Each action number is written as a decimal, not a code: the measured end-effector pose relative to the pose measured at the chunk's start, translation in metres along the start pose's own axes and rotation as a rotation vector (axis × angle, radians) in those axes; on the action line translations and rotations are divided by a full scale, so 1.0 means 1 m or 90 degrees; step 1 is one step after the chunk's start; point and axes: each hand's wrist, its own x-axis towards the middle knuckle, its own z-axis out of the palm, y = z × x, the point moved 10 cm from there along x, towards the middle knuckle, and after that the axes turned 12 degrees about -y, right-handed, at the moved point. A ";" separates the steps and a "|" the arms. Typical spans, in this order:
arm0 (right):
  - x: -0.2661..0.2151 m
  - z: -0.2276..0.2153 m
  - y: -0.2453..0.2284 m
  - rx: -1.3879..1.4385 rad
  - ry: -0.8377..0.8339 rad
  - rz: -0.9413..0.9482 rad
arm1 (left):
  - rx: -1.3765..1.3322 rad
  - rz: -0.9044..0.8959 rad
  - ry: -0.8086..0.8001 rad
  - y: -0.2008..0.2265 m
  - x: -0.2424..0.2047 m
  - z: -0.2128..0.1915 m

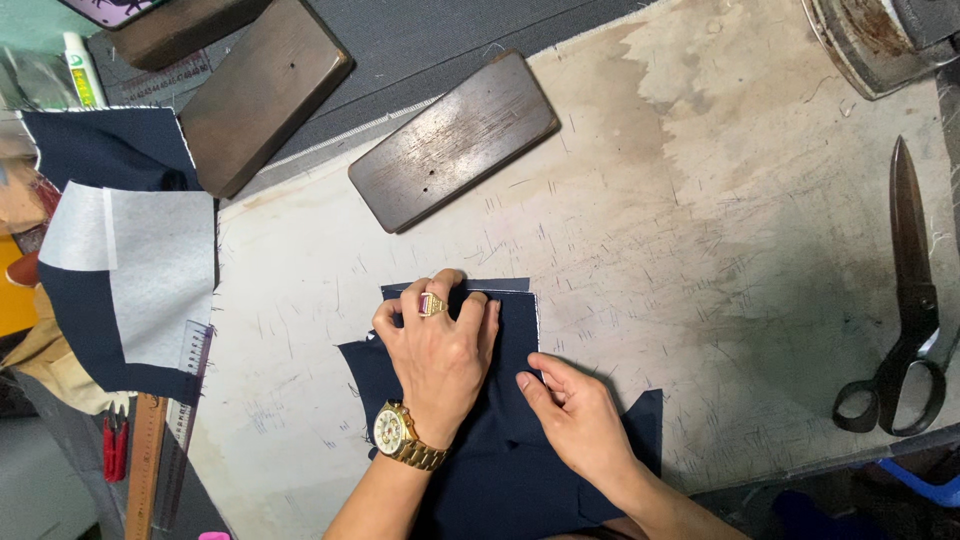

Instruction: The person marks fabric using a ruler and chalk, then cuts along the marked lines with shears, and finally folds the fabric sections on a workbench.

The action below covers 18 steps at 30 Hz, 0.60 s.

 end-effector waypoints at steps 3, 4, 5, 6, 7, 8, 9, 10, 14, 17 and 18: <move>0.001 0.001 -0.001 -0.009 -0.006 -0.005 | 0.000 -0.001 -0.006 -0.001 0.000 0.003; 0.001 0.002 0.000 -0.017 -0.009 -0.002 | -0.004 -0.002 -0.009 -0.002 -0.001 0.004; 0.001 0.002 0.001 -0.025 -0.013 0.000 | -0.008 -0.002 -0.011 -0.002 -0.001 0.005; 0.002 0.002 0.002 -0.025 -0.013 0.001 | -0.008 -0.003 -0.012 -0.002 -0.001 0.004; 0.002 0.002 0.001 -0.033 -0.012 -0.007 | -0.008 -0.001 -0.009 -0.002 -0.001 0.004; 0.002 0.002 0.001 -0.040 -0.010 -0.015 | -0.008 0.001 -0.007 -0.002 -0.001 0.003; 0.001 0.001 -0.006 -0.040 -0.011 -0.014 | -0.008 0.001 -0.007 -0.004 -0.001 0.002; -0.002 0.001 -0.008 -0.022 -0.015 0.010 | -0.030 0.010 -0.015 -0.004 -0.001 0.002; -0.010 -0.006 -0.037 0.023 -0.023 -0.074 | -0.069 -0.059 -0.023 -0.029 -0.029 -0.015; -0.007 -0.013 -0.063 0.148 -0.059 -0.128 | -0.124 -0.220 0.093 -0.078 -0.100 -0.028; -0.006 -0.020 -0.068 0.134 -0.075 -0.134 | -0.119 -0.239 0.104 -0.084 -0.123 -0.025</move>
